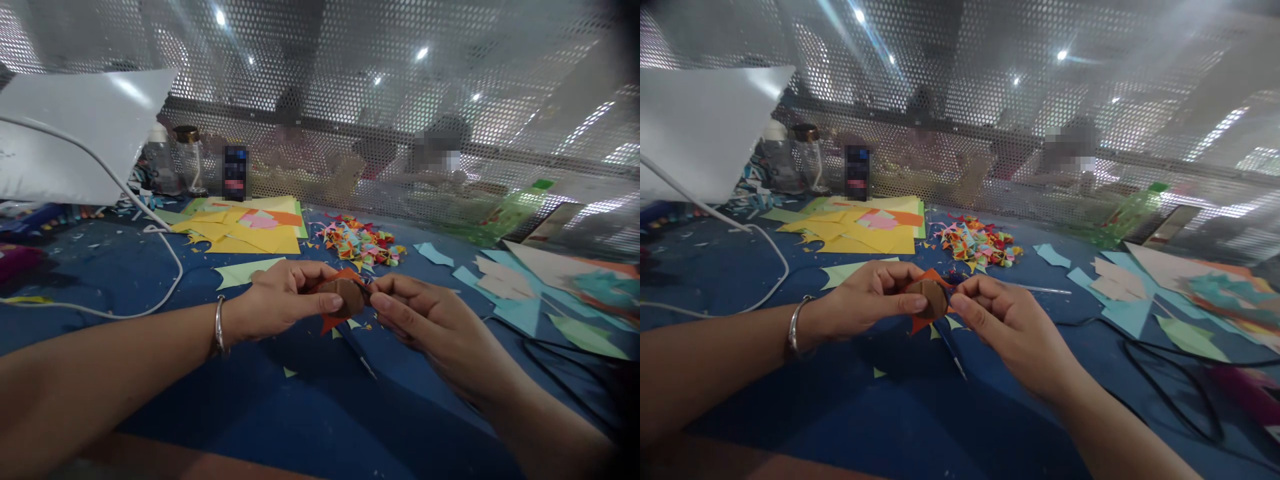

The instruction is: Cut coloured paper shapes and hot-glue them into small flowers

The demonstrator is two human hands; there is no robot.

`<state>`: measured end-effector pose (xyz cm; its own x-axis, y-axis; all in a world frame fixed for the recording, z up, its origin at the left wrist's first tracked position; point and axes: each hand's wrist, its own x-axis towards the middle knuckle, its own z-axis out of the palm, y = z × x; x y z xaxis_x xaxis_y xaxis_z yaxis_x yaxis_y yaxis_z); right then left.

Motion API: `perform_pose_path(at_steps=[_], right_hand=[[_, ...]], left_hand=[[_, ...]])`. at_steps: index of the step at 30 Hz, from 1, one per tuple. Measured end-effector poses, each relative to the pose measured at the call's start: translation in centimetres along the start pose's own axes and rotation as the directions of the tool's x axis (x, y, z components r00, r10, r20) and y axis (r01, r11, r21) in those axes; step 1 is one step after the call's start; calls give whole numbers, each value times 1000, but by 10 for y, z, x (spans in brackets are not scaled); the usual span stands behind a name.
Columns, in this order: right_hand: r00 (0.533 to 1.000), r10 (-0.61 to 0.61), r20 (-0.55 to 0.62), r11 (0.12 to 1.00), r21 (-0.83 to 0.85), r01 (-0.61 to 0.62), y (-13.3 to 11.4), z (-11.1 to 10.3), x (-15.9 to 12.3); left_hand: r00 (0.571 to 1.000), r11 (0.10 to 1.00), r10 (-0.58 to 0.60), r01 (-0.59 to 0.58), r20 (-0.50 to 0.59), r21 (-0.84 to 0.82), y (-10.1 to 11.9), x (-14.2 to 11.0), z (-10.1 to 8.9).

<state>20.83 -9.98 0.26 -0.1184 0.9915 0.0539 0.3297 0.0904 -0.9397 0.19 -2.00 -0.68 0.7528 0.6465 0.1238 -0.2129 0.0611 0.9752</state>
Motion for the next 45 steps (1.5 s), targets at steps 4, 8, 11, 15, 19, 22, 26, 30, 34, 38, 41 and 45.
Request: perform_pose_path(at_steps=[4, 8, 11, 15, 19, 22, 26, 30, 34, 38, 41, 45], right_hand=[[1000, -13, -5, 999, -49, 13, 0, -1, 1], [1000, -18, 7, 997, -75, 18, 0, -3, 2], [1000, -16, 10, 996, -84, 17, 0, -3, 2], [1000, -4, 13, 997, -80, 5, -1, -3, 3], [1000, 9, 30, 997, -77, -7, -3, -2, 5], [999, 23, 43, 996, -84, -20, -4, -2, 5], [998, 28, 56, 994, -106, -22, -4, -3, 4], [997, 25, 67, 992, -126, -16, -3, -5, 5], [996, 26, 80, 988, -152, -14, -4, -6, 5], [996, 31, 81, 983, -185, -15, -5, -6, 4], [997, 26, 69, 985, -174, -14, -5, -6, 4], [999, 18, 39, 990, -142, -12, -7, -6, 3]], left_hand=[[1000, 999, -13, 13, -10, 33, 0, 0, -2], [1000, 996, -11, 11, 10, 91, 2, -1, -3], [1000, 993, -7, 5, 22, 120, 2, -1, -5], [999, 989, -14, 8, 42, 149, 1, -1, -9], [998, 987, -30, 20, 55, 162, 2, -1, -11], [997, 980, -28, 12, 75, 201, 3, -1, -11], [995, 970, -14, -10, 96, 244, 4, -1, -11], [996, 960, -12, -13, 88, 279, 4, -1, -12], [995, 950, -31, -1, 95, 314, 5, -1, -12], [995, 943, -44, 12, 92, 331, 7, -2, -11], [996, 953, -39, 12, 82, 304, 7, -2, -11], [999, 967, -8, -3, 44, 255, 6, 0, -13]])
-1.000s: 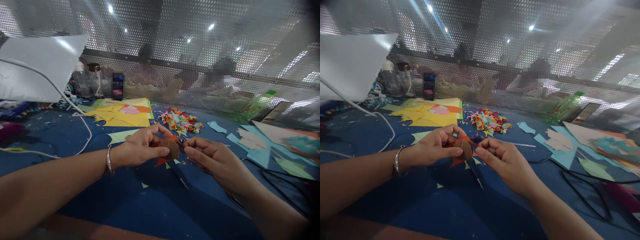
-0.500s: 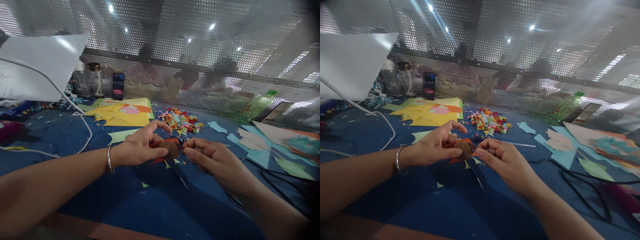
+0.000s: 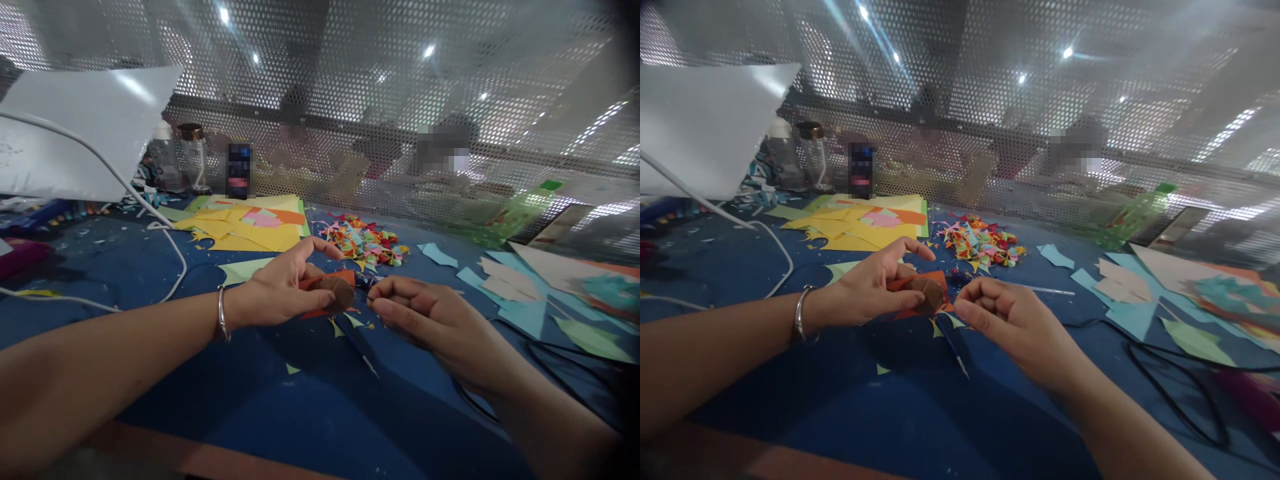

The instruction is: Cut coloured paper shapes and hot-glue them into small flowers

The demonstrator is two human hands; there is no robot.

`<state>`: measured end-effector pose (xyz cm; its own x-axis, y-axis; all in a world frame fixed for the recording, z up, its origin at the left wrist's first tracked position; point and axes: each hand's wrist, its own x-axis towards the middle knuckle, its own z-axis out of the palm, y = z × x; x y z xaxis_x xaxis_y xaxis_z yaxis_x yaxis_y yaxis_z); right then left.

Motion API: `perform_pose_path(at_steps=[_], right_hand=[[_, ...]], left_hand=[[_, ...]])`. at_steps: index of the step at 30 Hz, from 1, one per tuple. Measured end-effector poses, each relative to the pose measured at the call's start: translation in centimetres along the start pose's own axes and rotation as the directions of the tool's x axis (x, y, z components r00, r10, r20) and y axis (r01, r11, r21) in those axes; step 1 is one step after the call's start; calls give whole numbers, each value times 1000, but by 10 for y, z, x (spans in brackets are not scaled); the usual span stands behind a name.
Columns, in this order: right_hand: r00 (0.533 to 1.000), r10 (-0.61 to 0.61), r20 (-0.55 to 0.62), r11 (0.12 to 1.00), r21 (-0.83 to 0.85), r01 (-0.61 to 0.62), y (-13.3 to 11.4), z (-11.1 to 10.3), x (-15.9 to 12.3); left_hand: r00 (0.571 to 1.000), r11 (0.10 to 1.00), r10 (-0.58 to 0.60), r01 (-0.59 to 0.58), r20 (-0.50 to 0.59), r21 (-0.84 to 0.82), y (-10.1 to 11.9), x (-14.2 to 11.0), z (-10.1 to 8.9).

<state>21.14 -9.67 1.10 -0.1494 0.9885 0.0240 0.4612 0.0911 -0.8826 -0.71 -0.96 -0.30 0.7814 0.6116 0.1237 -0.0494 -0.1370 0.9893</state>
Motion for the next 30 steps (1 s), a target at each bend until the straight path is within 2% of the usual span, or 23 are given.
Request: perform_pose_path(at_steps=[3, 7, 12, 15, 18, 21, 25, 30], right_hand=[[996, -28, -79, 999, 22, 29, 2, 2, 1], [983, -50, -177, 999, -21, 47, 7, 8, 3], [996, -61, -72, 998, 8, 61, 4, 16, 4], [997, -43, -61, 998, 39, 46, 2, 17, 4], [991, -59, -122, 995, 74, 68, 5, 16, 2], [975, -98, -199, 990, 84, 116, 8, 15, 1], [965, -133, -227, 985, 73, 153, 4, 18, 1], [946, -154, -285, 987, -11, 157, -3, 18, 0]], left_hand=[[1000, 1000, 14, -14, -15, 1, 0, 2, -1], [999, 1000, -18, 18, 32, 6, 1, 0, 3], [995, 997, -66, 68, 76, -26, 0, -3, 8], [992, 983, -122, 127, 41, -135, 0, -2, 11], [976, 921, -217, 194, -31, -336, 4, -1, 15], [968, 846, -250, 203, -30, -493, 8, -2, 22], [980, 834, -196, 144, -42, -532, 8, -2, 30], [959, 864, -227, 118, -169, -489, 2, 1, 28]])
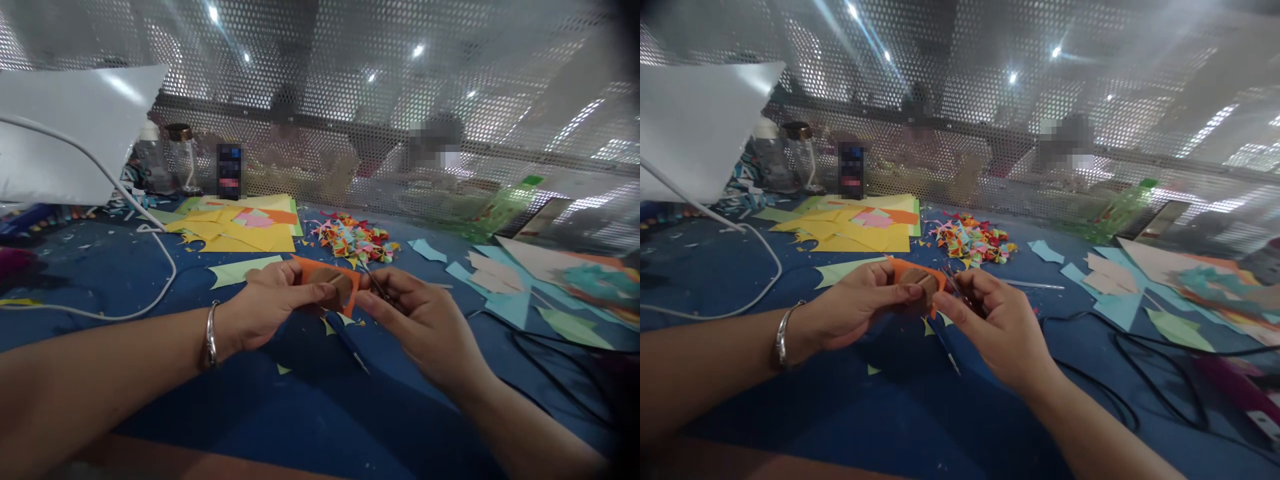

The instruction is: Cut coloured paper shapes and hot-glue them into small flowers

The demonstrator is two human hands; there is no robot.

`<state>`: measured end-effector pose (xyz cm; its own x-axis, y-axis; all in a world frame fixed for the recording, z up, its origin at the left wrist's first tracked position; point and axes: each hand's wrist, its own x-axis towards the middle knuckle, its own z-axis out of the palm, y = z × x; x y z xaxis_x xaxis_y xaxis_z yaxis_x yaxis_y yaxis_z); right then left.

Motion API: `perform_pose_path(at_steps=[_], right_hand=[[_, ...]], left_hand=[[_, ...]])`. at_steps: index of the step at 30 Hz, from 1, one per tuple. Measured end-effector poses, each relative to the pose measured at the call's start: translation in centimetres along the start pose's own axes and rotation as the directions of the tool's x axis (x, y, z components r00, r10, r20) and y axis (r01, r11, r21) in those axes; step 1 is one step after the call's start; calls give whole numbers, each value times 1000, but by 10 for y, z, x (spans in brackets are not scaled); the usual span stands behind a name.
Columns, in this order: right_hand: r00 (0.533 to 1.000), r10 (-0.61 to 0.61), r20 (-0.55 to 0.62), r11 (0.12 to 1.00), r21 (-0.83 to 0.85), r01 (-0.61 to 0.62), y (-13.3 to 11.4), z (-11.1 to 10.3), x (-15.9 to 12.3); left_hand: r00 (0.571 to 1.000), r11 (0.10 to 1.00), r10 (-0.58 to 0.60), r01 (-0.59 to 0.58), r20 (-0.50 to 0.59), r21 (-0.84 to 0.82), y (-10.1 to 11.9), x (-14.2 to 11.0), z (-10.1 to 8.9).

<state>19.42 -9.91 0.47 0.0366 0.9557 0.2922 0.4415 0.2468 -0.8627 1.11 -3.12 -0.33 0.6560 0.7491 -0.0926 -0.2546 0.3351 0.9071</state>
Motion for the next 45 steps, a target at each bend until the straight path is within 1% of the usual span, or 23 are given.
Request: perform_pose_path(at_steps=[2, 4, 6, 8, 11, 16, 17, 19, 22, 28, 32, 39, 45], right_hand=[[1000, 2, -4, 1000, -11, -2, 2, -3, -1], [999, 31, 12, 999, 26, -32, 5, -5, -2], [995, 83, 57, 992, 88, -88, 7, -5, -2], [982, 137, 126, 978, 141, -155, 7, -4, -2], [961, 199, 191, 957, 173, -233, 5, 0, -1], [950, 231, 208, 942, 195, -272, 3, 1, 1], [948, 237, 212, 939, 199, -279, 4, 1, 1], [943, 248, 220, 934, 204, -293, 4, 0, 1], [941, 252, 224, 931, 208, -299, 4, 0, 1], [941, 252, 224, 930, 215, -300, 3, 1, 0], [941, 249, 231, 930, 213, -298, 3, 1, 0], [939, 251, 234, 933, 201, -300, 6, -1, -2], [942, 204, 267, 949, 182, -257, 10, -4, -2]], left_hand=[[999, 1000, 12, -11, -47, 17, 1, 1, -2], [998, 1000, 26, -25, -58, 15, 2, 2, -2], [998, 998, 51, -50, -47, 34, 4, 2, -2], [995, 994, 90, -87, -42, 72, 5, 2, -2], [990, 987, 130, -123, -61, 101, 5, 2, -2], [981, 986, 165, -160, -104, 53, 4, 4, -4], [980, 985, 168, -163, -104, 50, 4, 4, -4], [983, 983, 175, -172, -63, 61, 4, 4, -5], [984, 981, 176, -175, -1, 82, 3, 3, -6], [996, 983, 88, -84, -13, 165, -1, 1, -7], [994, 975, 107, -107, 11, 193, -3, 1, -6], [989, 980, 122, -133, 84, 149, -4, 1, -6], [993, 978, 96, -107, 65, 181, -2, -1, -7]])
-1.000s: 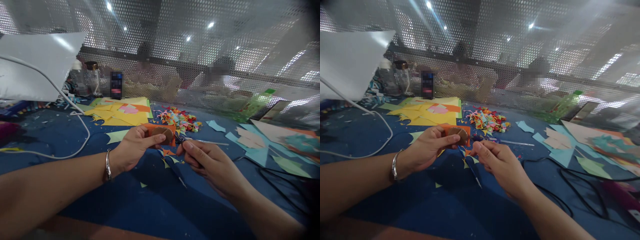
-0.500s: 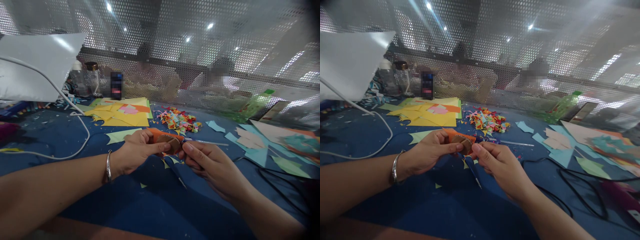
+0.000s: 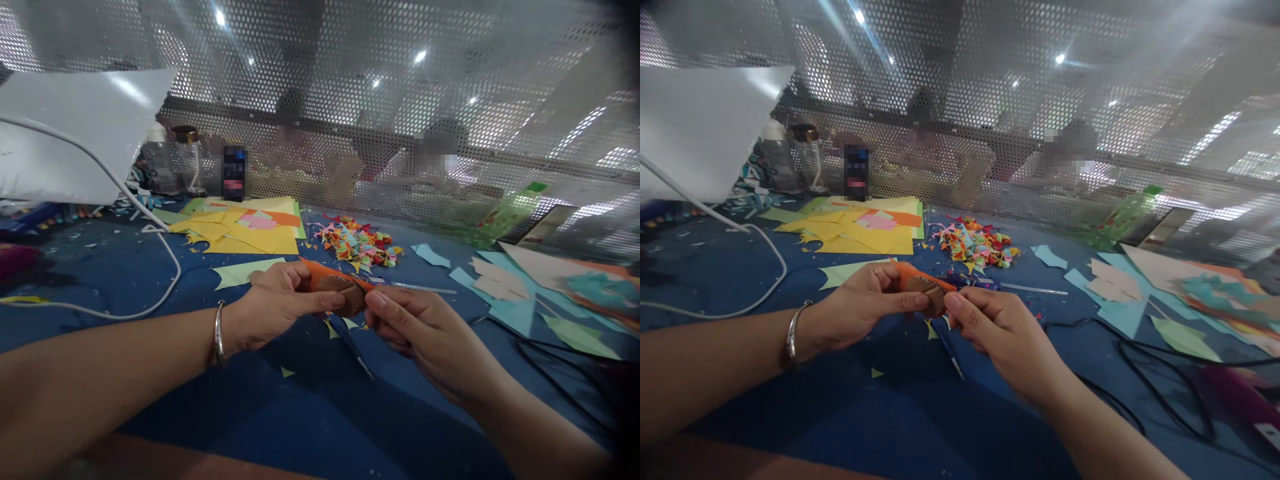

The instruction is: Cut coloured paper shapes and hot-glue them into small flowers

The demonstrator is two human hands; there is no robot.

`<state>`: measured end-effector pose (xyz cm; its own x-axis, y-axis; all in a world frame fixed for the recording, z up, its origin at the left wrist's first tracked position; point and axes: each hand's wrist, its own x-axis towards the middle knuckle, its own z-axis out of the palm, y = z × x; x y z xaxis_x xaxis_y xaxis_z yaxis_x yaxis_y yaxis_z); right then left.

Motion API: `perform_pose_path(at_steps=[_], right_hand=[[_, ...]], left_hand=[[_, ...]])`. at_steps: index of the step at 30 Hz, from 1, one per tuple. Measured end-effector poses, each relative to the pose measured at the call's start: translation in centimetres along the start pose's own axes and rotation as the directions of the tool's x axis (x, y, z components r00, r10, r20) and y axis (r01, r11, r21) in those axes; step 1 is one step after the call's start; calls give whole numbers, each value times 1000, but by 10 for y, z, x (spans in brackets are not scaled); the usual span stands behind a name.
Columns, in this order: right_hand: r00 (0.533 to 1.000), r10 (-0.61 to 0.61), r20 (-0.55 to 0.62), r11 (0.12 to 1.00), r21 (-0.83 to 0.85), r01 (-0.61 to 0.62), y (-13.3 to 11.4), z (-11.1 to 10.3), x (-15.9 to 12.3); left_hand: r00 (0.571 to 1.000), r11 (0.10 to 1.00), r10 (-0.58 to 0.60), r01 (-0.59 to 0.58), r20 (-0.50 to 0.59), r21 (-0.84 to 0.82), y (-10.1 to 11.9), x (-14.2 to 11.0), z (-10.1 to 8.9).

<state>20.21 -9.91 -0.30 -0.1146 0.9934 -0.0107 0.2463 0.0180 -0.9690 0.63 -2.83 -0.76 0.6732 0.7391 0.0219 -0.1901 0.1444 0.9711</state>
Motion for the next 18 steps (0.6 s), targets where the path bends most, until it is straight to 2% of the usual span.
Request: perform_pose_path(at_steps=[9, 18], right_hand=[[1000, -15, -1, 999, -50, 15, -2, -2, 0], [999, -19, 32, 997, -80, 21, 1, -5, 1]], left_hand=[[1000, 1000, -18, 18, -8, 13, 0, 0, -2], [999, 998, -47, 47, -8, -47, 2, 0, 1]])
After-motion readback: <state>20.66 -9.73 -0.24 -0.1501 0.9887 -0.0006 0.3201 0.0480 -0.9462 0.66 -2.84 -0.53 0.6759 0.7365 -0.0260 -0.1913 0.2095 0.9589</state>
